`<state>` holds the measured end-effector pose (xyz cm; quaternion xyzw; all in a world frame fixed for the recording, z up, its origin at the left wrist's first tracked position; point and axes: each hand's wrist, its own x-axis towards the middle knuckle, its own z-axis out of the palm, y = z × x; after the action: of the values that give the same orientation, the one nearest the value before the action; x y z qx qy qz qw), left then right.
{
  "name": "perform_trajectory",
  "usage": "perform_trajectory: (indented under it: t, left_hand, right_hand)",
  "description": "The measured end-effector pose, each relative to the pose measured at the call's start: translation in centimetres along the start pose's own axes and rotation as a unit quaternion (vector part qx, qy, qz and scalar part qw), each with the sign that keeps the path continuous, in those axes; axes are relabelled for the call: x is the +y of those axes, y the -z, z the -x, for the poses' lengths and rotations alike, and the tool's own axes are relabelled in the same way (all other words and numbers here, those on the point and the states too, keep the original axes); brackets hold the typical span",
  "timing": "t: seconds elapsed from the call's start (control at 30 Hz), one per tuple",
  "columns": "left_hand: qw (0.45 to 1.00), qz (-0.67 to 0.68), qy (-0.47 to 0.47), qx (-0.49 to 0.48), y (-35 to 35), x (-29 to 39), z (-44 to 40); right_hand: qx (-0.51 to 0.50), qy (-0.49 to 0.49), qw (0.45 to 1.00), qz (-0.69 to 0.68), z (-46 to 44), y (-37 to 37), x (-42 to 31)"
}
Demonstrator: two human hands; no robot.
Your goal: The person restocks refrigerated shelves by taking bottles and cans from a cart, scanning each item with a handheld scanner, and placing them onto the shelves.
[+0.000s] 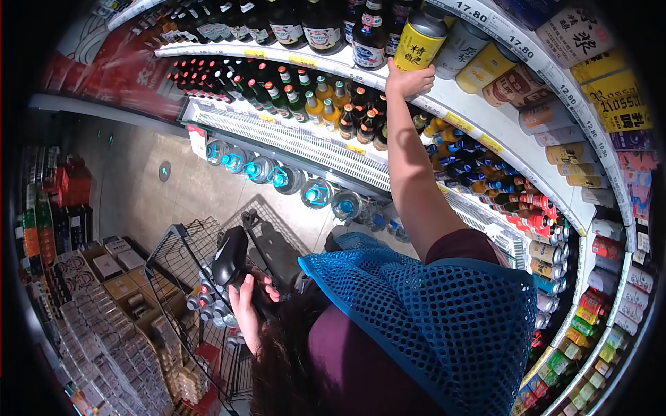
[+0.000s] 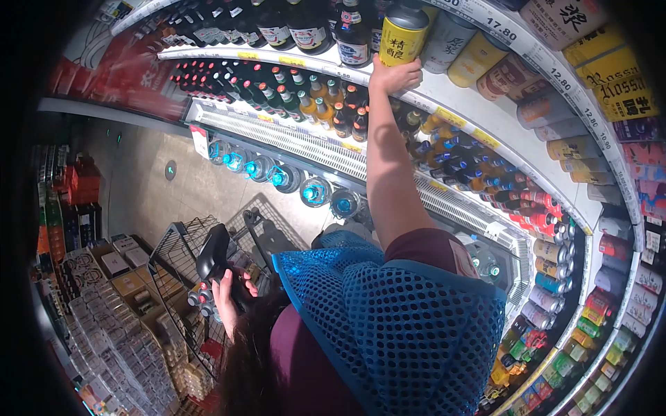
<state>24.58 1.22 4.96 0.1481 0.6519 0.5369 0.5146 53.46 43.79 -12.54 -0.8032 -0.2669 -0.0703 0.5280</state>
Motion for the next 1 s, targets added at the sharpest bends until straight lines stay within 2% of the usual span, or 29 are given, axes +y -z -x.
perform_trajectory:
  t: [0.2, 0.3, 0.5, 0.6, 0.7, 1.0]
  left_hand:
    - [1.000, 0.013, 0.008, 0.011, 0.5, 0.0, 0.2]
    - [1.000, 0.022, 0.002, 0.017, 0.6, 0.0, 0.3]
    - [0.999, -0.002, -0.004, 0.037, 0.8, -0.1, 0.7]
    - [0.999, -0.004, -0.005, 0.039, 0.9, -0.2, 0.8]
    - [0.999, 0.000, -0.009, 0.040, 0.8, -0.4, 0.8]
    - [0.999, 0.024, -0.002, 0.042, 1.4, -0.9, 1.3]
  right_hand:
    - [0.016, -0.024, 0.999, 0.023, -0.1, -0.7, 0.0]
    - [-0.003, 0.007, 1.000, -0.018, 0.0, 0.0, 0.4]
    - [-0.088, 0.076, 0.991, -0.059, -0.3, 1.1, 3.1]
    - [-0.176, 0.021, 0.983, -0.043, -1.1, 1.2, 3.6]
    - [-0.198, 0.036, 0.979, -0.018, -1.8, 1.5, 3.5]
    - [-0.146, 0.061, 0.987, -0.042, -1.0, 1.4, 3.7]
